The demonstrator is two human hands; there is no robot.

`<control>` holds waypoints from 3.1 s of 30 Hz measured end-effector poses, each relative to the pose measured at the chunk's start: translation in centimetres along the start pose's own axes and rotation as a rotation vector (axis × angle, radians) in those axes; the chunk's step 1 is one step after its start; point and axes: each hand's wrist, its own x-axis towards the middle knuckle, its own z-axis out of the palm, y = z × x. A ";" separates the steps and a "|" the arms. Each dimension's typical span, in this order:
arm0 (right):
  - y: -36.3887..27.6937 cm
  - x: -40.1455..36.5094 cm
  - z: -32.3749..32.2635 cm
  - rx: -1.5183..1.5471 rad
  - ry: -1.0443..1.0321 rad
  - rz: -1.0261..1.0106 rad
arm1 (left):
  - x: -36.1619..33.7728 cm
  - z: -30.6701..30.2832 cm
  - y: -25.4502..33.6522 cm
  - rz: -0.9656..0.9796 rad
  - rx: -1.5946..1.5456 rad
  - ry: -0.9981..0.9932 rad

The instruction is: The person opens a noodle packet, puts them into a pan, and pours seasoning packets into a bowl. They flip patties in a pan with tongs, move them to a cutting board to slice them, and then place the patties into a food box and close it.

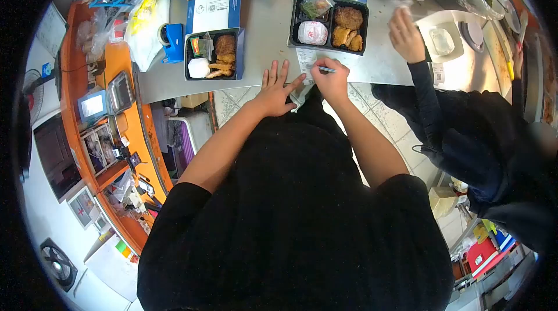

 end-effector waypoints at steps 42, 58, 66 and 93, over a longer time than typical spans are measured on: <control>3.4 -0.6 -8.4 0.092 0.330 0.160 | 0.1 0.2 -0.2 0.011 -0.021 0.002; 5.4 2.6 -10.6 -0.392 0.063 0.069 | -0.3 -1.5 -2.3 0.101 -0.244 0.100; -0.9 2.6 -9.4 -0.183 -0.054 0.321 | -6.6 -7.5 -13.9 -0.319 -1.096 0.842; -18.5 15.4 21.4 -0.154 -0.046 0.415 | -10.7 -10.7 -32.7 -0.138 -0.697 0.796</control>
